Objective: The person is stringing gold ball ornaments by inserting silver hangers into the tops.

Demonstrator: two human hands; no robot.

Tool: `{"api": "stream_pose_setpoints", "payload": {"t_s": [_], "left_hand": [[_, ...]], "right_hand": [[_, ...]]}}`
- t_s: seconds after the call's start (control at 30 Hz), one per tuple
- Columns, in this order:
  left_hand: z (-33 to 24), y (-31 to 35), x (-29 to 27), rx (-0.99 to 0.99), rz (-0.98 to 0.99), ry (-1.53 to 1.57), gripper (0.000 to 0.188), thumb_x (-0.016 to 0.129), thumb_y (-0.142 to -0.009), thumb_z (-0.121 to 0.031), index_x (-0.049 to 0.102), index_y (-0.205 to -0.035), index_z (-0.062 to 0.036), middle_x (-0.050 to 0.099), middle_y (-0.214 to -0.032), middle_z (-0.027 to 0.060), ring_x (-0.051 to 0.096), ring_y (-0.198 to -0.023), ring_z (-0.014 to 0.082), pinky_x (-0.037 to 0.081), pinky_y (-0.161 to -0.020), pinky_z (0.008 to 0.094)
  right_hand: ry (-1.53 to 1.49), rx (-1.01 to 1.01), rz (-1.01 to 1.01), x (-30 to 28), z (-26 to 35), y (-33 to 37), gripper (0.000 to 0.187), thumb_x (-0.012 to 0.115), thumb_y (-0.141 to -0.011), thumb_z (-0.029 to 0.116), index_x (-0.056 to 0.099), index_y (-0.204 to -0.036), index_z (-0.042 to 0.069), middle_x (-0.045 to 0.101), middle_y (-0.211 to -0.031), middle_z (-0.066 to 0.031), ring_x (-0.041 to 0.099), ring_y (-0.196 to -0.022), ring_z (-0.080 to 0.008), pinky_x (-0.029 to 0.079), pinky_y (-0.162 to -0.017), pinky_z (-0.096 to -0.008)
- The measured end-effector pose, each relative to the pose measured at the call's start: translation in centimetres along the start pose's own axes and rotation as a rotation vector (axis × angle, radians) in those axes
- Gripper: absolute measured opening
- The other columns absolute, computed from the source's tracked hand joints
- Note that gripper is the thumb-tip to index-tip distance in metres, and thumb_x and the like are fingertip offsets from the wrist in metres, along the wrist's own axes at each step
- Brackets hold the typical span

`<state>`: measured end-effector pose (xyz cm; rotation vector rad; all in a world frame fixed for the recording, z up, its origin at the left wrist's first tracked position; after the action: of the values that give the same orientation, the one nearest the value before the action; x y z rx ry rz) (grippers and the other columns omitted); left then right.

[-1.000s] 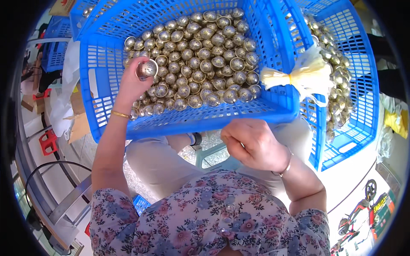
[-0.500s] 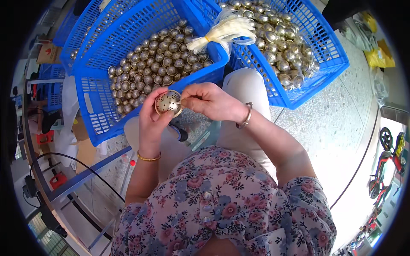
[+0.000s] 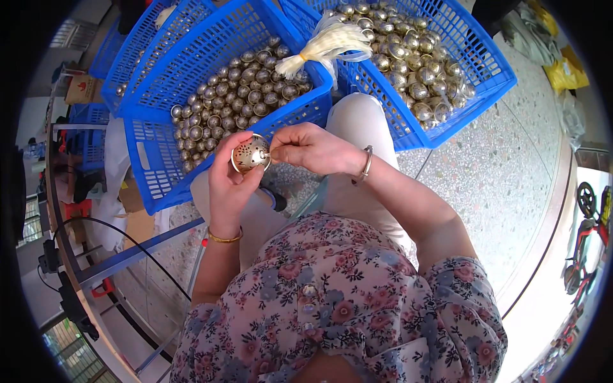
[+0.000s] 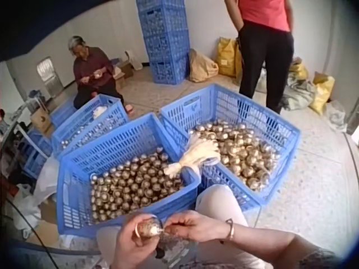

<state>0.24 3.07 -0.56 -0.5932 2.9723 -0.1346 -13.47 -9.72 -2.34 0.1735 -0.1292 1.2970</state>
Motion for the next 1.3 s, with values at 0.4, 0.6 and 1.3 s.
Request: {"api": "stream_pose_setpoints", "payload": {"t_s": [0.4, 0.6, 1.3], "left_hand": [[-0.7, -0.4, 0.3, 0.209, -0.027, -0.435, 0.045, 0.063, -0.062, 0.006, 0.059, -0.105, -0.0063, 0.055, -0.109, 0.0134, 0.055, -0.101, 0.0266, 0.046, -0.083, 0.0346], [-1.0, -0.3, 0.5, 0.27, 0.012, -0.57, 0.034, 0.066, -0.066, 0.003, 0.062, -0.099, -0.0057, 0.056, -0.111, 0.0147, 0.056, -0.102, 0.0266, 0.047, -0.082, 0.0341], [2.4, -0.3, 1.5, 0.078, -0.182, -0.053, 0.014, 0.059, -0.086, -0.008, 0.059, -0.099, -0.0027, 0.052, -0.111, 0.0064, 0.051, -0.089, 0.0099, 0.043, -0.076, 0.0218]], "right_hand": [[0.042, 0.026, 0.02, -0.2, -0.1, -0.1, 0.012, 0.053, -0.087, 0.01, 0.059, -0.09, 0.0, 0.056, -0.077, 0.0018, 0.047, -0.074, -0.0043, 0.041, -0.067, -0.0227], [0.105, 0.015, 0.031, -0.2, 0.1, 0.0, 0.013, 0.053, -0.089, 0.011, 0.06, -0.092, 0.001, 0.052, -0.074, 0.0056, 0.041, -0.067, -0.0021, 0.035, -0.057, -0.0196], [0.365, -0.209, -0.37, 1.9, -0.8, -0.5, 0.01, 0.065, -0.079, 0.005, 0.059, -0.087, 0.002, 0.052, -0.06, 0.0028, 0.042, -0.052, -0.0006, 0.035, -0.045, -0.0204]]}}
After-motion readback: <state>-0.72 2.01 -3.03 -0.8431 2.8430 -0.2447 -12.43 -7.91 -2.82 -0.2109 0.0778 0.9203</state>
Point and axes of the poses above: each hand's wrist, its own y-axis away from the middle knuckle, its own x-axis out of the palm, z = x × y, the point moved 1 cm from there along -y, towards the middle knuckle
